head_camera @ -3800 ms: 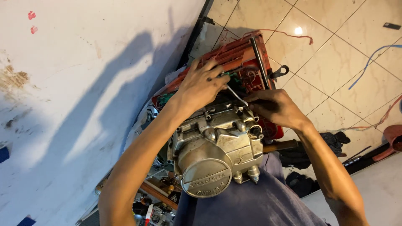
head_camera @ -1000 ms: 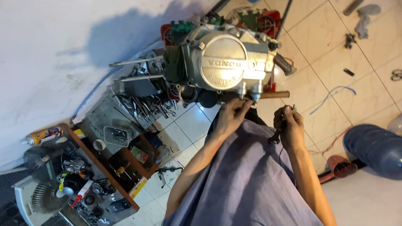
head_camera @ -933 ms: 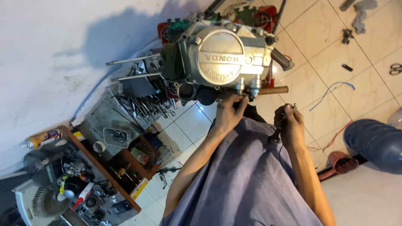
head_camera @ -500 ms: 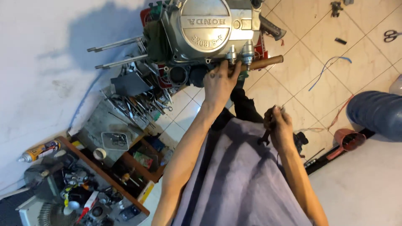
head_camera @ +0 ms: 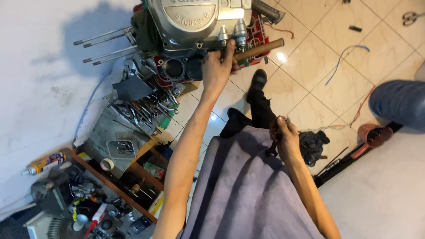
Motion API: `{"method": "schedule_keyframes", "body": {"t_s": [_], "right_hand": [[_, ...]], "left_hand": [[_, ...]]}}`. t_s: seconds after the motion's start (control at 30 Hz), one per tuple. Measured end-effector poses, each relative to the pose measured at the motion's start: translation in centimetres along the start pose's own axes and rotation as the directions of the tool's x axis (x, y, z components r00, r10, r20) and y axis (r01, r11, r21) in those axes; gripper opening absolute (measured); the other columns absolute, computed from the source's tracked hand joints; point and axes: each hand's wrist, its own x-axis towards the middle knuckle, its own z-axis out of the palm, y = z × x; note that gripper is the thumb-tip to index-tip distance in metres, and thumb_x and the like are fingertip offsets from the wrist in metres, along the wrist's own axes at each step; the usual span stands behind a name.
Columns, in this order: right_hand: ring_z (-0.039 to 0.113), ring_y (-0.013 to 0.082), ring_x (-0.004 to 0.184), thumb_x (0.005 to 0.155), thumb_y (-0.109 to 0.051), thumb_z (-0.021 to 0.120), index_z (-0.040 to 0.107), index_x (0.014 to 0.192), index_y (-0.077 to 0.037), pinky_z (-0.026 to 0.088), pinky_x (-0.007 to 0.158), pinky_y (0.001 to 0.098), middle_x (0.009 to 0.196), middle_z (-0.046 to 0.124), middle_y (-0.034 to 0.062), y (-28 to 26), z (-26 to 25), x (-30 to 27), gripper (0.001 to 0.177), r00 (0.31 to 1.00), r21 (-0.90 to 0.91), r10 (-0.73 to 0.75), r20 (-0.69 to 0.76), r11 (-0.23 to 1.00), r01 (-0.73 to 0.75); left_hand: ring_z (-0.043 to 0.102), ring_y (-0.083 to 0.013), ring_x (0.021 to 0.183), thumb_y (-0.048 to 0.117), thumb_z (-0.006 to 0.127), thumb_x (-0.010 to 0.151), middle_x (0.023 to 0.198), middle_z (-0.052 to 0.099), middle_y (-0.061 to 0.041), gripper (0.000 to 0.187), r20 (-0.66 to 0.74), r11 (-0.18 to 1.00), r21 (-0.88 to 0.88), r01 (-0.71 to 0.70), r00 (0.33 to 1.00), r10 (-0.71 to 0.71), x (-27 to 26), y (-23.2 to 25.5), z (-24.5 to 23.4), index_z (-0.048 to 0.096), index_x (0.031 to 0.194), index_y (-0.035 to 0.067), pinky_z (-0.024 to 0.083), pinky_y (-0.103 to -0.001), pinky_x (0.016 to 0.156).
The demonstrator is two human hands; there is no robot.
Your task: The person works on a Honda motorcycle engine placed on a red crate. They use a rubber mallet to tap the engine casing and a wrench to tighten bolts. The person also uses a T-handle tool to adjust internal components of the engine.
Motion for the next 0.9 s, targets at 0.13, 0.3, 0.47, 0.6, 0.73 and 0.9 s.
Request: {"method": "schedule_keyframes", "body": {"t_s": [0.13,0.3,0.47,0.6,0.73,0.9], "right_hand": [[0.045,0.0107,0.061,0.103,-0.031,0.061,0.061,0.092,-0.005,0.036,0.055,0.0258,0.074,0.053,0.0005,-2.3,0.6,2.0,0.028,0.994,-0.104,0.080,0.070,0.992,-0.072],[0.046,0.0103,0.063,0.104,-0.029,0.062,0.059,0.090,-0.005,0.037,0.056,0.0256,0.076,0.054,-0.0001,-8.3,1.0,6.7,0.028,0.968,-0.225,0.114,0.224,0.972,-0.062],[0.046,0.0104,0.063,0.104,-0.029,0.060,0.061,0.089,-0.005,0.037,0.057,0.0257,0.073,0.053,0.0001,-15.8,-0.3,12.7,0.028,0.942,-0.401,0.137,0.306,0.916,-0.003],[0.044,0.0086,0.065,0.107,-0.030,0.057,0.059,0.087,-0.005,0.036,0.058,0.0255,0.073,0.051,-0.0013,-20.5,-1.7,15.8,0.033,0.925,-0.500,0.134,0.355,0.864,0.067],[0.041,0.0081,0.063,0.107,-0.031,0.057,0.058,0.085,-0.005,0.032,0.056,0.0259,0.072,0.050,-0.0022,-23.8,-0.4,18.2,0.034,0.913,-0.586,0.183,0.365,0.807,0.072],[0.040,0.0075,0.062,0.106,-0.031,0.058,0.058,0.085,-0.006,0.032,0.056,0.0258,0.072,0.050,-0.0033,-24.8,0.8,20.5,0.033,0.889,-0.609,0.256,0.380,0.792,0.033]], "left_hand": [[0.070,-0.0153,0.049,0.055,0.059,0.097,0.061,0.073,-0.009,0.066,0.178,0.788,-0.499,0.361,0.932,-0.314,-0.1,-0.7,2.5,0.069,0.076,-0.007,0.059,-0.031,0.049],[0.075,-0.0179,0.059,0.051,0.061,0.095,0.074,0.075,-0.013,0.062,-0.082,0.838,-0.424,0.344,0.907,-0.414,-0.7,0.0,5.2,0.059,0.111,-0.009,0.059,-0.031,0.050],[0.070,-0.0293,0.060,0.034,0.063,0.104,0.074,0.075,-0.016,0.036,-0.355,0.949,-0.086,0.303,0.881,-0.314,-1.1,-1.2,7.2,0.070,0.111,-0.001,0.049,-0.042,0.057],[0.071,-0.0340,0.081,0.021,0.073,0.100,0.099,0.069,-0.022,0.031,-0.541,0.974,0.221,0.054,0.838,0.077,-1.7,2.2,5.5,0.060,0.114,-0.003,0.058,-0.042,0.066],[0.070,-0.0349,0.073,0.018,0.080,0.093,0.089,0.068,-0.015,0.030,-0.574,0.947,0.214,0.239,0.815,-0.076,-1.6,7.1,4.7,0.054,0.093,0.002,0.056,-0.045,0.062],[0.073,-0.0329,0.085,0.009,0.070,0.101,0.104,0.069,-0.013,0.015,-0.624,0.946,0.269,0.179,0.781,0.030,-1.7,7.5,5.9,0.061,0.113,0.007,0.058,-0.041,0.069]]}}
